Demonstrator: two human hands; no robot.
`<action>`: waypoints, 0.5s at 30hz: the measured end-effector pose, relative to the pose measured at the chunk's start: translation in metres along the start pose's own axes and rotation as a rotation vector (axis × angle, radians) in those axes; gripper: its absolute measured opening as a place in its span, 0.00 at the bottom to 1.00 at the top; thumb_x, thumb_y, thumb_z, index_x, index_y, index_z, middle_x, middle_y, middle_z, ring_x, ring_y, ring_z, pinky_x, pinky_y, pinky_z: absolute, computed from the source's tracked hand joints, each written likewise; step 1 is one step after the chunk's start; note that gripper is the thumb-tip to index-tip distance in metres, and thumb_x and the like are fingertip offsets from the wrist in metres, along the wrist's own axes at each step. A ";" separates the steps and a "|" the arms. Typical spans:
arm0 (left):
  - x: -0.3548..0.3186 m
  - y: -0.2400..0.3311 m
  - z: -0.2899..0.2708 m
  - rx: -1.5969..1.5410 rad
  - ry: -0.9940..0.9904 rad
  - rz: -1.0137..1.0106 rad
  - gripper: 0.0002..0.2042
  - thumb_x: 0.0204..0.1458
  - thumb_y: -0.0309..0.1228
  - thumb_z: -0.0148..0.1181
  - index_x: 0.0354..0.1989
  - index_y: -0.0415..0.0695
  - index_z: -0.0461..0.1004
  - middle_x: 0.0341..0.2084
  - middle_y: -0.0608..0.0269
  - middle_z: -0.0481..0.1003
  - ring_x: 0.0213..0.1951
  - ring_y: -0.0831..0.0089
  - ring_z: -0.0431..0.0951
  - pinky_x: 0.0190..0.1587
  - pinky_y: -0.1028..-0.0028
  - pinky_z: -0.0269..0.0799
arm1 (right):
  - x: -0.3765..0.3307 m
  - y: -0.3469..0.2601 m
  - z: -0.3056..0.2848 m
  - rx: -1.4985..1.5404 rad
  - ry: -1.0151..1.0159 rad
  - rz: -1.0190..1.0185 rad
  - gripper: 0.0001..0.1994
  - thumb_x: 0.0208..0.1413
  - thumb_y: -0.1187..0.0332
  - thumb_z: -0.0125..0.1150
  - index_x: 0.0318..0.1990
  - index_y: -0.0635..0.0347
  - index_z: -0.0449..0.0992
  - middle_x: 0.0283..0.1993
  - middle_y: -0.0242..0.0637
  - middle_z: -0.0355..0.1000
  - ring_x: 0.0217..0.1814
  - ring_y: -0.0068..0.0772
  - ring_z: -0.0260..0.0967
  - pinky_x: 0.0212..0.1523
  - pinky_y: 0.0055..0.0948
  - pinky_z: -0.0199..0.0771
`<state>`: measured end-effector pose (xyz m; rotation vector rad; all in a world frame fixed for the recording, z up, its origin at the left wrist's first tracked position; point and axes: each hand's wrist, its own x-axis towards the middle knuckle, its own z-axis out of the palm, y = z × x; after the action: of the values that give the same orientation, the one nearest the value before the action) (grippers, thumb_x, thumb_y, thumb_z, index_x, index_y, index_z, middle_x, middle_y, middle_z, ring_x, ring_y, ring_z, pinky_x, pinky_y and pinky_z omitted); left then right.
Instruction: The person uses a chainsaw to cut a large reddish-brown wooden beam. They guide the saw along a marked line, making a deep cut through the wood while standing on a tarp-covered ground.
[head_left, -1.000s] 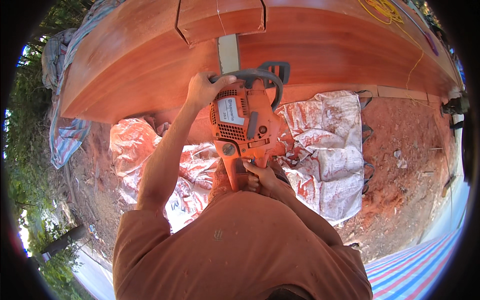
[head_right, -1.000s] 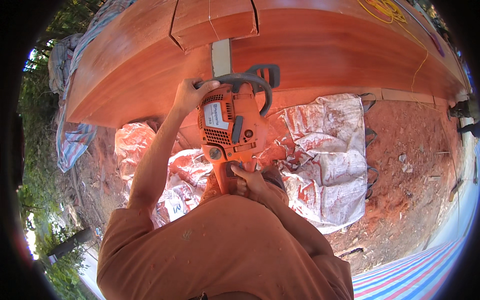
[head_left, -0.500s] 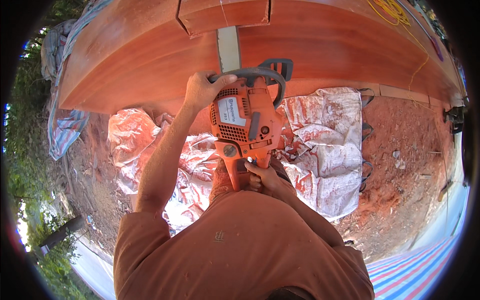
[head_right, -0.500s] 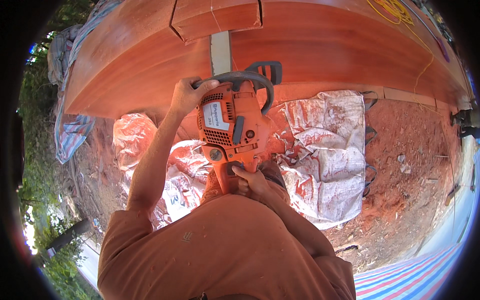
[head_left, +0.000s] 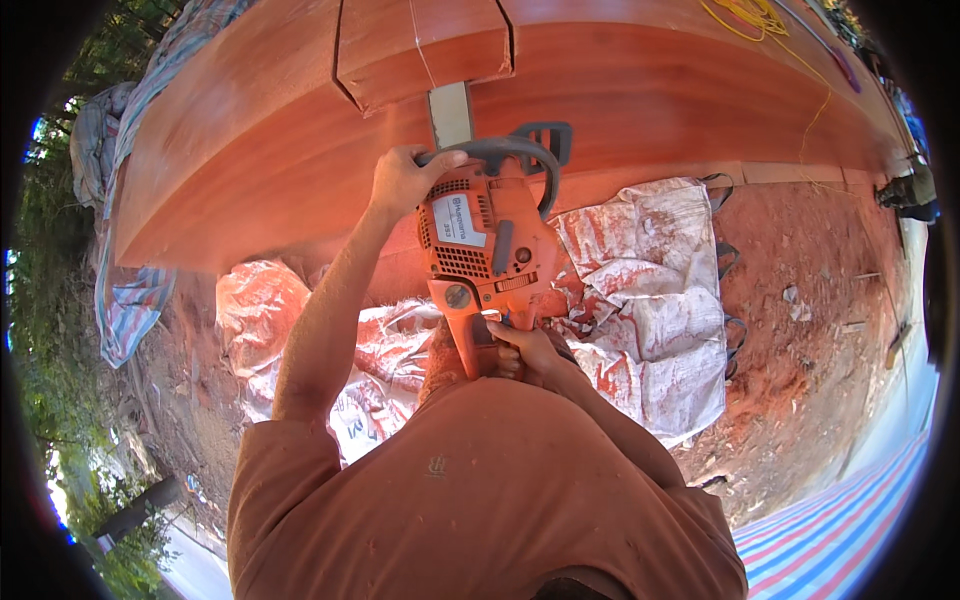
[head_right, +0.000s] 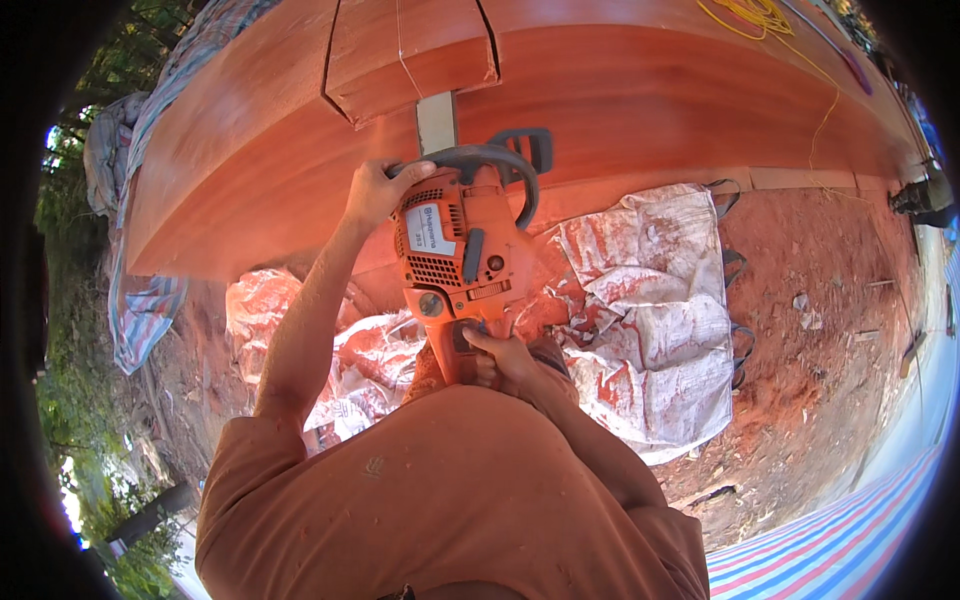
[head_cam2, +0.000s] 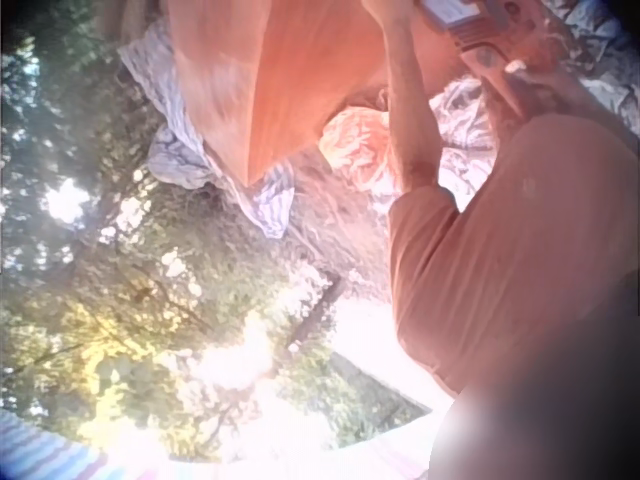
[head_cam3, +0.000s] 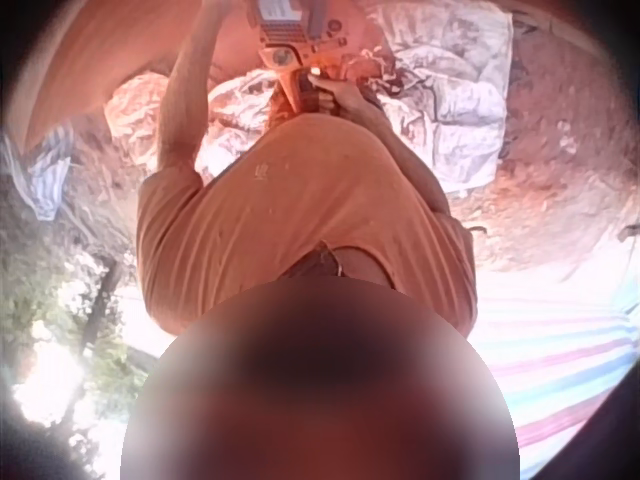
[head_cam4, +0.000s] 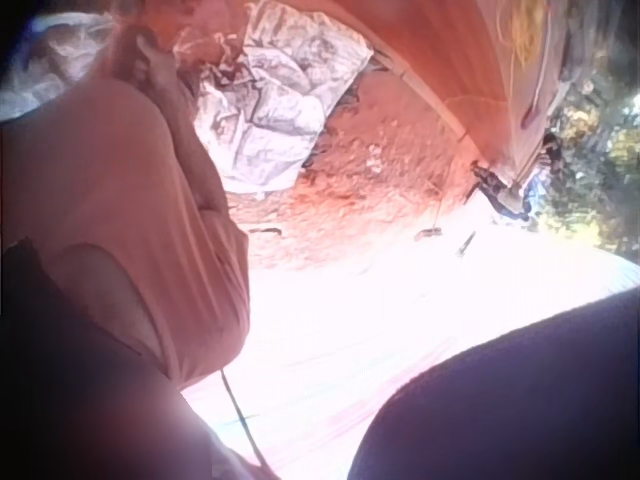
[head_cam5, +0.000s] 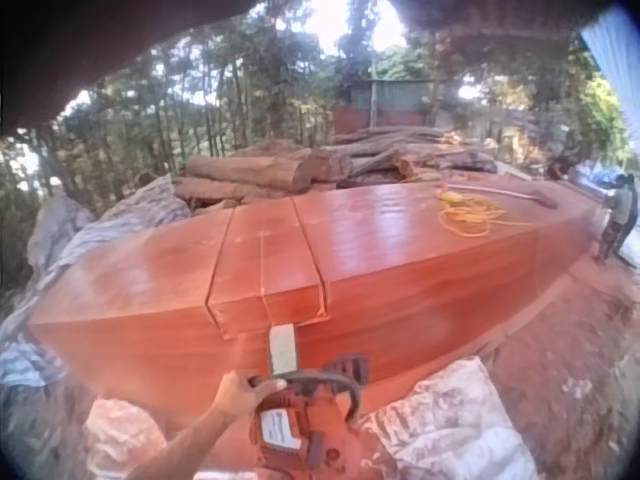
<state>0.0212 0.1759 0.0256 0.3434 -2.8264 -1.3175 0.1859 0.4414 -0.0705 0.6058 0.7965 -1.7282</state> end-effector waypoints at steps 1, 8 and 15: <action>0.003 0.000 0.000 0.010 0.003 0.007 0.34 0.46 0.63 0.69 0.20 0.36 0.79 0.11 0.60 0.73 0.18 0.70 0.76 0.23 0.67 0.71 | 0.002 -0.001 0.000 0.015 -0.012 -0.006 0.23 0.59 0.55 0.69 0.20 0.45 0.60 0.12 0.22 0.48 0.12 0.23 0.44 0.16 0.30 0.46; -0.009 -0.001 0.004 0.019 0.042 0.010 0.33 0.46 0.62 0.68 0.21 0.36 0.80 0.11 0.59 0.73 0.18 0.70 0.77 0.23 0.67 0.72 | 0.002 0.001 -0.012 -0.031 -0.012 0.000 0.22 0.59 0.54 0.70 0.21 0.47 0.63 0.13 0.22 0.49 0.12 0.23 0.45 0.17 0.30 0.47; -0.033 0.001 0.008 0.058 0.061 -0.034 0.33 0.46 0.63 0.68 0.24 0.35 0.81 0.14 0.56 0.76 0.20 0.67 0.79 0.24 0.66 0.74 | -0.018 0.007 -0.022 -0.110 0.005 0.015 0.19 0.60 0.55 0.69 0.25 0.49 0.67 0.13 0.22 0.50 0.12 0.23 0.45 0.17 0.30 0.46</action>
<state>0.0527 0.1890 0.0239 0.4270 -2.8244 -1.2111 0.1977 0.4678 -0.0730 0.5406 0.8828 -1.6581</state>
